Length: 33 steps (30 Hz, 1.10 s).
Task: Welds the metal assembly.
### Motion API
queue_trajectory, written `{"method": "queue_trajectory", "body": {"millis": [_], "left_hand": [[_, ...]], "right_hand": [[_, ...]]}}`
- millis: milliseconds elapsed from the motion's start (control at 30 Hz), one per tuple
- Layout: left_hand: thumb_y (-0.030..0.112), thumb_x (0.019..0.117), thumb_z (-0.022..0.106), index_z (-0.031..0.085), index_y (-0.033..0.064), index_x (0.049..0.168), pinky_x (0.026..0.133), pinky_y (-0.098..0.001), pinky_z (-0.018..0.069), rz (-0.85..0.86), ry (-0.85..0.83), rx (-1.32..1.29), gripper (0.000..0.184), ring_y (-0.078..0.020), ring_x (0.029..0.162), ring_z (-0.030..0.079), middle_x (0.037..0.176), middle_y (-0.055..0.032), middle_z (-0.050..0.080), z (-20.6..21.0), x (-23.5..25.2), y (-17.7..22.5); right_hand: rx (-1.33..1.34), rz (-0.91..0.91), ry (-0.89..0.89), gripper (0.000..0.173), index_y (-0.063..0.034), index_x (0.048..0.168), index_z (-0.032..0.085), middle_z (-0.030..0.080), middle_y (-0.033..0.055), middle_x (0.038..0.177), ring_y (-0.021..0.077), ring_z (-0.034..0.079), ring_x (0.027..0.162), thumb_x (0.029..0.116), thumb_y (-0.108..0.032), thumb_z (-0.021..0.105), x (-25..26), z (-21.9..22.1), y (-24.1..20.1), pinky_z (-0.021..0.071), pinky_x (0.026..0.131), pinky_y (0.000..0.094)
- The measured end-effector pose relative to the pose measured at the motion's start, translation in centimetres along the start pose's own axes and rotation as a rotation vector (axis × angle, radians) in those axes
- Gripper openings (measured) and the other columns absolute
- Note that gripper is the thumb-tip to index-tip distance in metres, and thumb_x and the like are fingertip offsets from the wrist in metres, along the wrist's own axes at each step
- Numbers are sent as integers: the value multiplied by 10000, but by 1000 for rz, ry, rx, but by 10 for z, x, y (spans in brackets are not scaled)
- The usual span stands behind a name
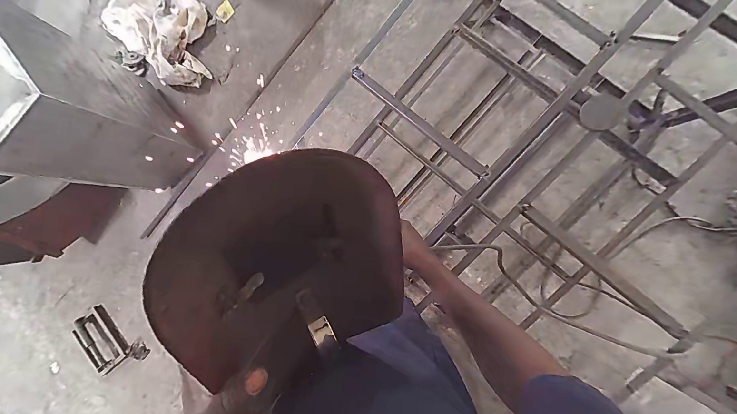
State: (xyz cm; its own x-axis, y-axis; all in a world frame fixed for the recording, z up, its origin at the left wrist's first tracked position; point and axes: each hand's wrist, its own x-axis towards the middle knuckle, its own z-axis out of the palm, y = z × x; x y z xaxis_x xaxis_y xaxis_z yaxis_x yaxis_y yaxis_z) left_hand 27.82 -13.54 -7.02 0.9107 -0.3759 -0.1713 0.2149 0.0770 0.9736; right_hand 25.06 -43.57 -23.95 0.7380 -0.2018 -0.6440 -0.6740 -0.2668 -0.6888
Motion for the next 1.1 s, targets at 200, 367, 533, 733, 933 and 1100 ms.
{"method": "queue_trajectory", "body": {"millis": [200,367,533,733,933,1100], "left_hand": [[224,748,900,587,202,1296,897,-295,609,10,-5,-14,631,-77,1029,711,1117,42,747,-1,-2,0],[242,739,908,589,191,1283,892,-305,613,11,19,-7,632,-86,1021,713,1107,32,748,-1,-3,0],[230,746,902,588,181,1288,888,-312,614,14,11,-14,627,-94,1014,716,1105,18,747,-2,-3,-3],[232,715,926,583,173,1278,871,-323,623,-5,33,-33,662,-104,998,723,1090,11,751,-1,-6,-2],[222,737,911,603,157,1266,869,-329,623,11,21,-30,616,-120,993,727,1084,-10,753,-5,-7,-5],[228,729,914,598,166,1271,868,-327,624,7,30,-29,630,-116,994,726,1084,-6,753,-2,-7,-3]], "right_hand": [[-12,-27,13,882,-41,1390,480,679,209,965,364,675,882,763,-538,852,8,3,10,538,774,591],[-20,-30,32,956,-53,1437,446,685,215,985,372,681,892,747,-573,857,16,6,17,549,782,600],[-26,-27,27,958,-79,1428,435,685,198,954,362,683,863,728,-569,869,18,6,19,551,752,598],[58,-59,50,977,-122,1420,418,656,158,928,320,651,811,692,-589,873,1,-2,12,539,706,554],[-25,3,21,932,-144,1453,397,669,187,956,355,667,841,758,-572,848,15,5,20,542,736,589],[5,-8,42,970,-185,1469,389,681,169,948,350,677,845,721,-582,862,16,7,25,547,726,595]]}}
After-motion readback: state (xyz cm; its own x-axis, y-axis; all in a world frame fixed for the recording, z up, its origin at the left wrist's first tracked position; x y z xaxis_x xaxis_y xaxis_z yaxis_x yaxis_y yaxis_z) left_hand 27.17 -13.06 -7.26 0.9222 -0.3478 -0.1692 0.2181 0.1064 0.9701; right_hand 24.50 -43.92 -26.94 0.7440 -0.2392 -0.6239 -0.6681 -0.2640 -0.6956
